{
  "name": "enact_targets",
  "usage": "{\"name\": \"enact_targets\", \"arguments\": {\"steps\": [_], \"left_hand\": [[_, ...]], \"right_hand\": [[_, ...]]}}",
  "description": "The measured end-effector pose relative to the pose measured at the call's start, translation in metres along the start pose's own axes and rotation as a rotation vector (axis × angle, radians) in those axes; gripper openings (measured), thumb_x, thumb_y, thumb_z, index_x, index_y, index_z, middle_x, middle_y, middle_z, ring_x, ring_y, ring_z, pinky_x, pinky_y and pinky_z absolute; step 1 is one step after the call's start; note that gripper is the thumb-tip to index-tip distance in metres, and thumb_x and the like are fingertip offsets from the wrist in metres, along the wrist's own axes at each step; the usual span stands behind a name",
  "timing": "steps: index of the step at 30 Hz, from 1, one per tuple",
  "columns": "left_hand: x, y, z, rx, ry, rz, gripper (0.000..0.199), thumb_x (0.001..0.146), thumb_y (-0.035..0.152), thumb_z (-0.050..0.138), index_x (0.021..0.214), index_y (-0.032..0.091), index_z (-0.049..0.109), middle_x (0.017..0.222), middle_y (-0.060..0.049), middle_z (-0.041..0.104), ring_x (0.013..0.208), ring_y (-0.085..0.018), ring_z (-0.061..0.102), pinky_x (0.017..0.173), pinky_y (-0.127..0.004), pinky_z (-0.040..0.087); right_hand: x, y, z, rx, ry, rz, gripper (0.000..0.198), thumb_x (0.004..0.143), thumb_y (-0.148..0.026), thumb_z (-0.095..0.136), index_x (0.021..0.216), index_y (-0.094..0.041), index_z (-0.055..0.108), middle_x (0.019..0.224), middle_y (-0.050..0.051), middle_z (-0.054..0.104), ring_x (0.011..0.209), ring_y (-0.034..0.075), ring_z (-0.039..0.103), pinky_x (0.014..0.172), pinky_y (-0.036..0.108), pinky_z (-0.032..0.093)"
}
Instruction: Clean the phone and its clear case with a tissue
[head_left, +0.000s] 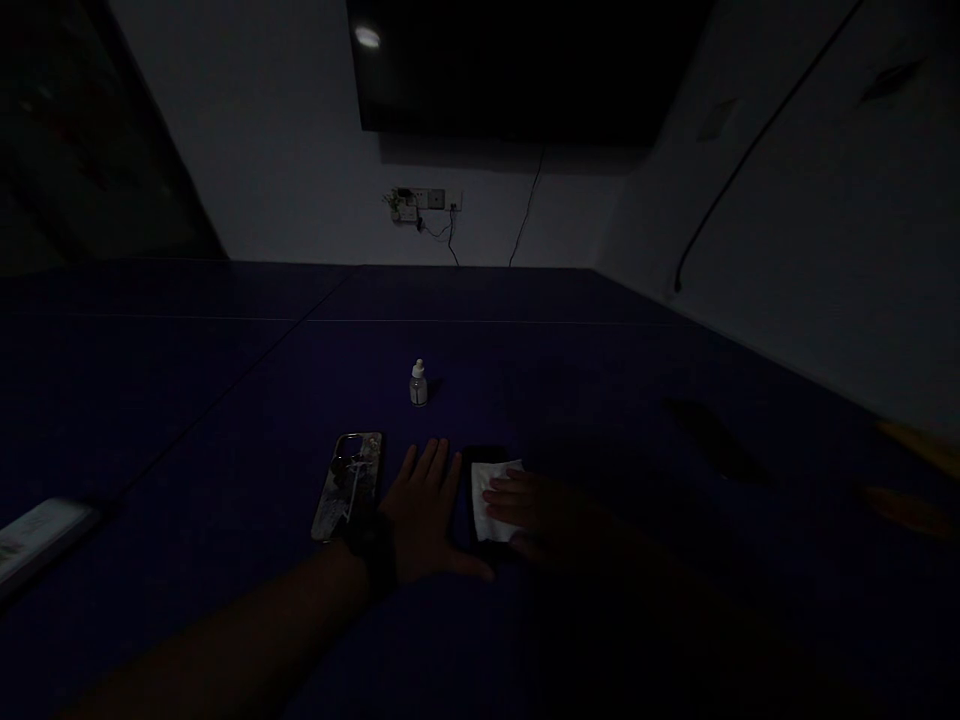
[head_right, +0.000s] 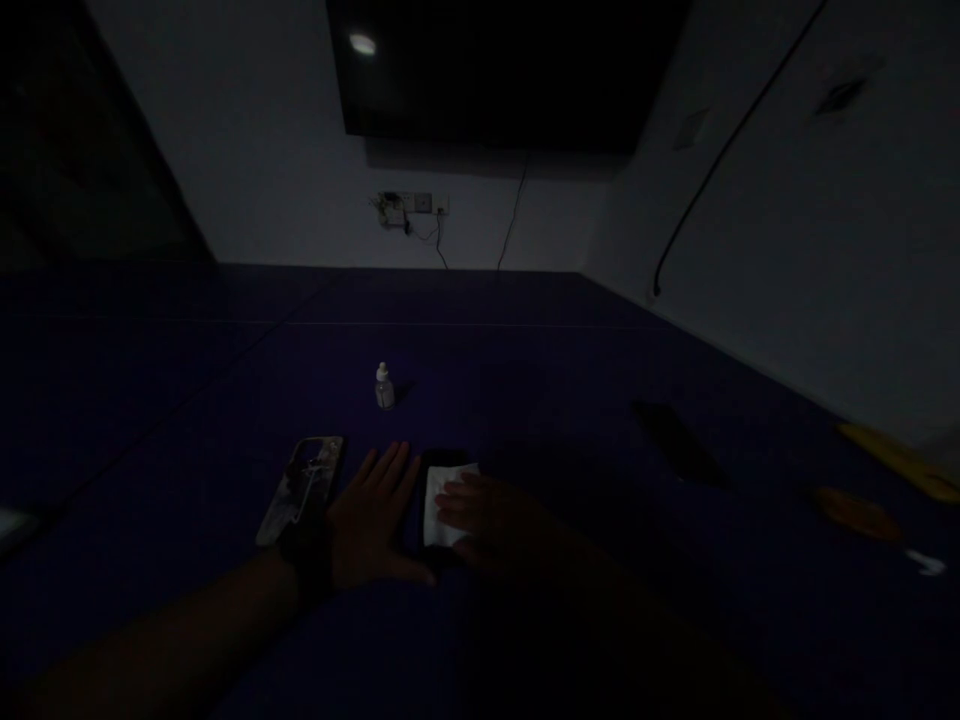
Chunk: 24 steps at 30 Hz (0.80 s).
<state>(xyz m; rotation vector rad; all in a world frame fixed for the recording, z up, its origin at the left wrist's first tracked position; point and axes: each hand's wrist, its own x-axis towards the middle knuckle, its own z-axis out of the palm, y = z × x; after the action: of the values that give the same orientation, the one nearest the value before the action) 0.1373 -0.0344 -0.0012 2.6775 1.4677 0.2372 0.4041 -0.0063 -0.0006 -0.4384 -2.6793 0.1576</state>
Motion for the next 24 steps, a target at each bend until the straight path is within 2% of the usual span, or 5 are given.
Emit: {"name": "enact_targets", "arguments": {"steps": [5, 8, 12, 18, 24], "left_hand": [[0.001, 0.002, -0.002, 0.014, -0.019, -0.022, 0.142, 0.056, 0.104, 0.029, 0.154, 0.001, 0.023, 0.160, -0.031, 0.016, 0.150, -0.046, 0.014, 0.119, -0.062, 0.012], [0.002, 0.004, -0.003, 0.025, -0.028, -0.018, 0.143, 0.056, 0.105, 0.028, 0.154, 0.000, 0.023, 0.160, -0.031, 0.016, 0.150, -0.046, 0.013, 0.119, -0.062, 0.012], [0.002, 0.004, -0.003, 0.031, -0.025, -0.024, 0.143, 0.055, 0.105, 0.028, 0.155, 0.002, 0.022, 0.160, -0.031, 0.017, 0.150, -0.047, 0.014, 0.119, -0.062, 0.012], [0.001, 0.004, 0.000, 0.045, -0.019, -0.026, 0.137, 0.061, 0.102, 0.030, 0.155, 0.003, 0.022, 0.160, -0.030, 0.017, 0.150, -0.046, 0.013, 0.119, -0.061, 0.012], [0.001, 0.005, -0.001, 0.054, -0.022, -0.039, 0.134, 0.063, 0.101, 0.032, 0.153, 0.002, 0.027, 0.160, -0.030, 0.018, 0.150, -0.045, 0.014, 0.120, -0.059, 0.011]], "right_hand": [[0.002, 0.003, -0.001, -0.114, 0.036, 0.125, 0.036, 0.100, -0.025, 0.047, 0.133, -0.018, 0.060, 0.137, 0.012, 0.062, 0.131, 0.024, 0.055, 0.115, 0.049, 0.039], [0.001, 0.004, 0.000, -0.097, 0.044, 0.082, 0.034, 0.100, -0.024, 0.048, 0.131, -0.019, 0.061, 0.132, 0.011, 0.067, 0.130, 0.022, 0.056, 0.116, 0.050, 0.036], [0.010, -0.004, 0.005, -0.050, -0.045, 0.007, 0.046, 0.098, -0.034, 0.052, 0.139, -0.013, 0.053, 0.142, 0.014, 0.058, 0.139, 0.025, 0.046, 0.119, 0.051, 0.033], [0.006, 0.000, 0.003, -0.112, 0.003, 0.113, 0.043, 0.100, -0.030, 0.048, 0.142, -0.017, 0.053, 0.143, 0.013, 0.057, 0.138, 0.024, 0.047, 0.117, 0.050, 0.035], [0.016, -0.006, 0.011, 0.012, -0.101, 0.024, 0.056, 0.097, -0.038, 0.055, 0.148, -0.016, 0.045, 0.149, 0.014, 0.050, 0.143, 0.026, 0.040, 0.119, 0.051, 0.030]]}}
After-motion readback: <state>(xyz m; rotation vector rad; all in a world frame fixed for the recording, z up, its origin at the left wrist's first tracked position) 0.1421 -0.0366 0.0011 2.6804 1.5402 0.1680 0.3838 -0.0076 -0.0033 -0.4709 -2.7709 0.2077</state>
